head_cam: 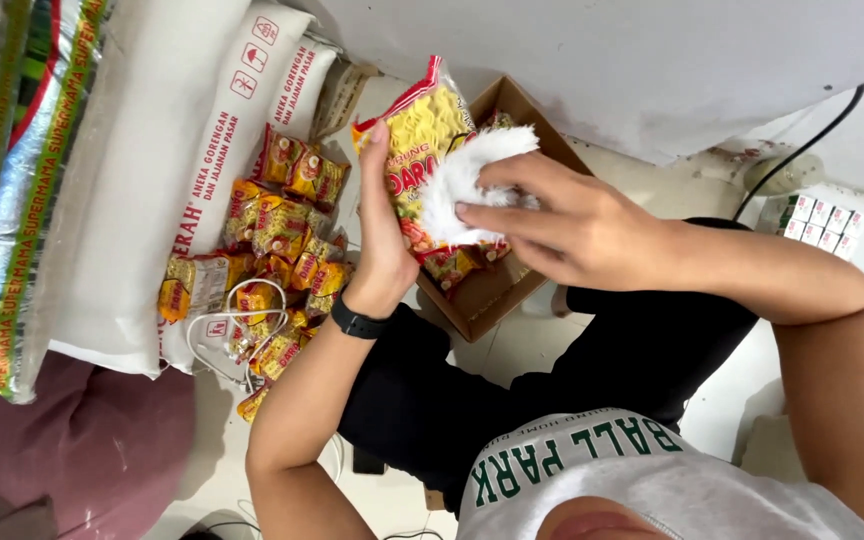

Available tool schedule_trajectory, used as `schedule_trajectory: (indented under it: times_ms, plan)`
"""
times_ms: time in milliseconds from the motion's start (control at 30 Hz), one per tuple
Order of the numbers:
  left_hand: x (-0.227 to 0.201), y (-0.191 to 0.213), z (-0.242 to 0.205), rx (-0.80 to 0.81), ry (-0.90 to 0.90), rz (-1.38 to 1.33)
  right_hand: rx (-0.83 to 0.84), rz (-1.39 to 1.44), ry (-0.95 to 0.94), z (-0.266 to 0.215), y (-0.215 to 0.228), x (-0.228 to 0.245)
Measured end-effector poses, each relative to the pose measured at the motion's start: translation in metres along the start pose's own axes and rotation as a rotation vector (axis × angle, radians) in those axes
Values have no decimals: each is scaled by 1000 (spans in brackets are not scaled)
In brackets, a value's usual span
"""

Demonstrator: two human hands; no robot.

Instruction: Cleaning individual instant noodle packets with a cloth and placing them into a cardboard box.

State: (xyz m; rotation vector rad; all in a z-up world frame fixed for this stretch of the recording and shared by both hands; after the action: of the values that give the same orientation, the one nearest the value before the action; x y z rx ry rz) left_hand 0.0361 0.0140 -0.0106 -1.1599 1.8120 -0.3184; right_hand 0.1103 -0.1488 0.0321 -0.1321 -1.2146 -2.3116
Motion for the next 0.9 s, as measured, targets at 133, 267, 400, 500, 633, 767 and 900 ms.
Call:
schedule_trajectory:
  times_ms: [133, 267, 400, 500, 633, 767, 900]
  plan:
    - [1, -2, -5, -107, 10, 107, -87, -134, 29, 4, -4, -17]
    - [-2, -12, -16, -173, 91, 128, -61, -275, -90, -5, -2, -22]
    - [3, -6, -11, -135, -41, 84, -54, -168, -39, -11, -16, -5]
    - [9, -8, -18, -261, -8, 253, -95, -307, -8, -25, -19, -29]
    - [14, -1, -15, -342, 11, 427, -312, -206, -102, -21, -8, -56]
    - [8, -3, -16, -456, -10, 372, -206, -102, -65, -23, -30, -29]
    - [12, -18, -19, -340, -42, 385, -340, -158, -37, -15, -14, -42]
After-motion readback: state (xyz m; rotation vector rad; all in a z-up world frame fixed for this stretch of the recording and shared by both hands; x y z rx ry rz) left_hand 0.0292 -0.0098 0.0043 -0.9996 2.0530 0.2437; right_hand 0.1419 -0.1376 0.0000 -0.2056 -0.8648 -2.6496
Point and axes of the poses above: each hand's wrist, its own z-axis towards the middle knuckle, its own y-axis out of the back of the hand, x = y × z, the point moved 3 cm from there along z, towards the middle knuckle, and after that the axes turned 12 degrees about y, right-handed, at the moved point
